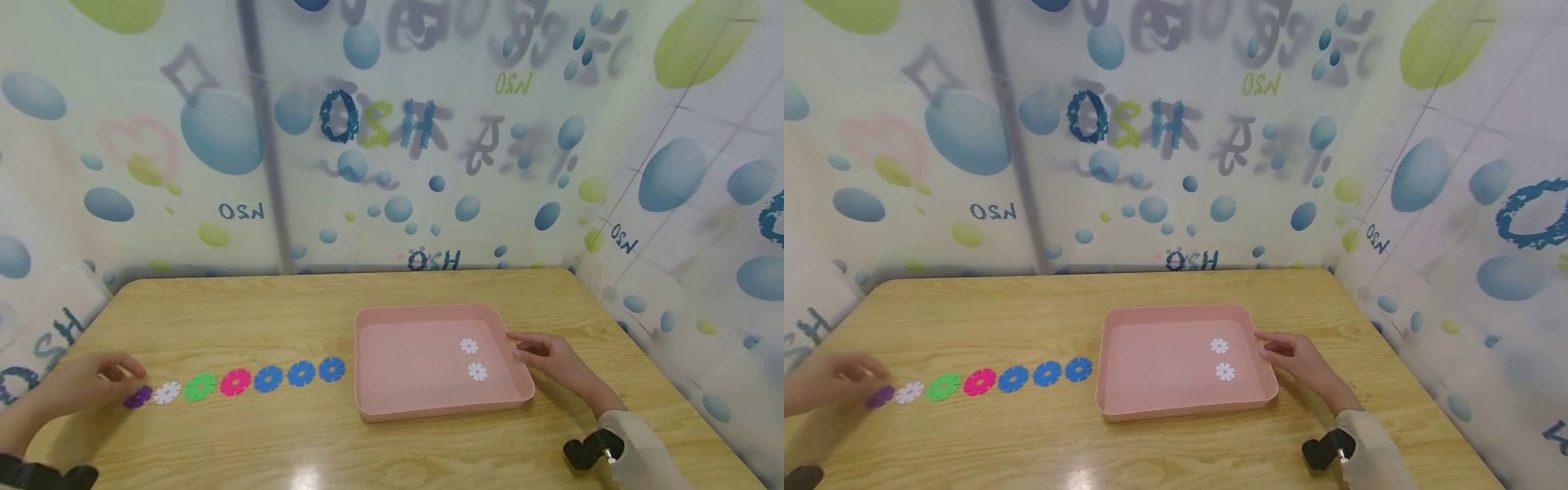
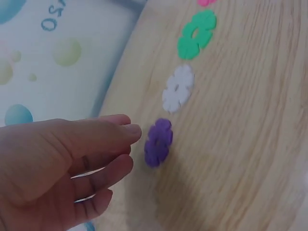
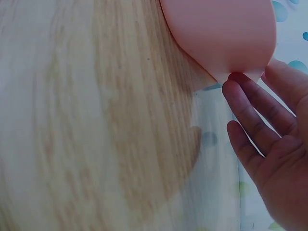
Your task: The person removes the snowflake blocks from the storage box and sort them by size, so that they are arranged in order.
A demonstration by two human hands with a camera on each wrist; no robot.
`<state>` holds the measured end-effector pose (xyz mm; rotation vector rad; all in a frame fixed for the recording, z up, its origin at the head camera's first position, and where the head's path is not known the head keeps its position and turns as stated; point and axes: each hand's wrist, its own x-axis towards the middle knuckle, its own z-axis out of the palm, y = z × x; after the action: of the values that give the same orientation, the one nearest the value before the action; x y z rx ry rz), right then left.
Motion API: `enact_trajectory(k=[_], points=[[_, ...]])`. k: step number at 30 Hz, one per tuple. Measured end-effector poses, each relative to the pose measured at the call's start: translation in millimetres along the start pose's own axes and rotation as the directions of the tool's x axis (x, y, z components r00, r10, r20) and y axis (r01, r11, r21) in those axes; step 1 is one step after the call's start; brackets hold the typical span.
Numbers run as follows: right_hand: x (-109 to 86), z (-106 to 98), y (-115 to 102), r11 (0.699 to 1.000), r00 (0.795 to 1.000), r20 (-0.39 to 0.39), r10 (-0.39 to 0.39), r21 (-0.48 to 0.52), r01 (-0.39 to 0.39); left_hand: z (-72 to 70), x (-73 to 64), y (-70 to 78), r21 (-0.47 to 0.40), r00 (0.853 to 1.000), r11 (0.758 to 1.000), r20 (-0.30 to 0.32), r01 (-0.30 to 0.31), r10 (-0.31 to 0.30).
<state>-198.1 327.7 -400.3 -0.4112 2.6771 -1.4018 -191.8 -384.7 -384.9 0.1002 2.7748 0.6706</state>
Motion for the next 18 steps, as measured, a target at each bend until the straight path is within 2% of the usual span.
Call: enact_trajectory(k=[2, 5, 9, 12, 14, 18], points=[[0.0, 0.0, -0.3, 1.0, 1.0, 0.001, 0.001, 0.0, -0.001, -2.3, 0.3, 7.3, -0.008, 0.999, 0.999, -0.002, -0.047, 0.047], [-0.5, -0.4, -0.3, 1.0, 1.0, -0.002, -0.001, 0.001, 0.001, -4.7, -0.2, 30.9, -0.035, 0.99, 0.99, -0.007, -0.14, 0.139], [-0.9, -0.8, 0.1, 1.0, 1.0, -0.005, -0.015, 0.003, 0.015, -1.1, 2.3, 70.5, -0.025, 0.964, 0.965, -0.068, -0.259, 0.257], [-0.9, -0.7, 0.6, 1.0, 1.0, -0.005, -0.017, 0.01, 0.017, 4.4, 8.5, 96.8, -0.021, 0.944, 0.948, -0.105, -0.317, 0.313], [-0.6, -0.3, 0.9, 1.0, 1.0, -0.006, -0.014, 0.015, 0.014, 7.7, 13.0, 114.1, -0.033, 0.935, 0.939, -0.112, -0.342, 0.337], [0.0, 0.5, 2.2, 1.0, 1.0, -0.008, -0.017, 0.001, 0.017, 15.2, 22.5, 146.7, -0.062, 0.906, 0.909, -0.129, -0.412, 0.403]])
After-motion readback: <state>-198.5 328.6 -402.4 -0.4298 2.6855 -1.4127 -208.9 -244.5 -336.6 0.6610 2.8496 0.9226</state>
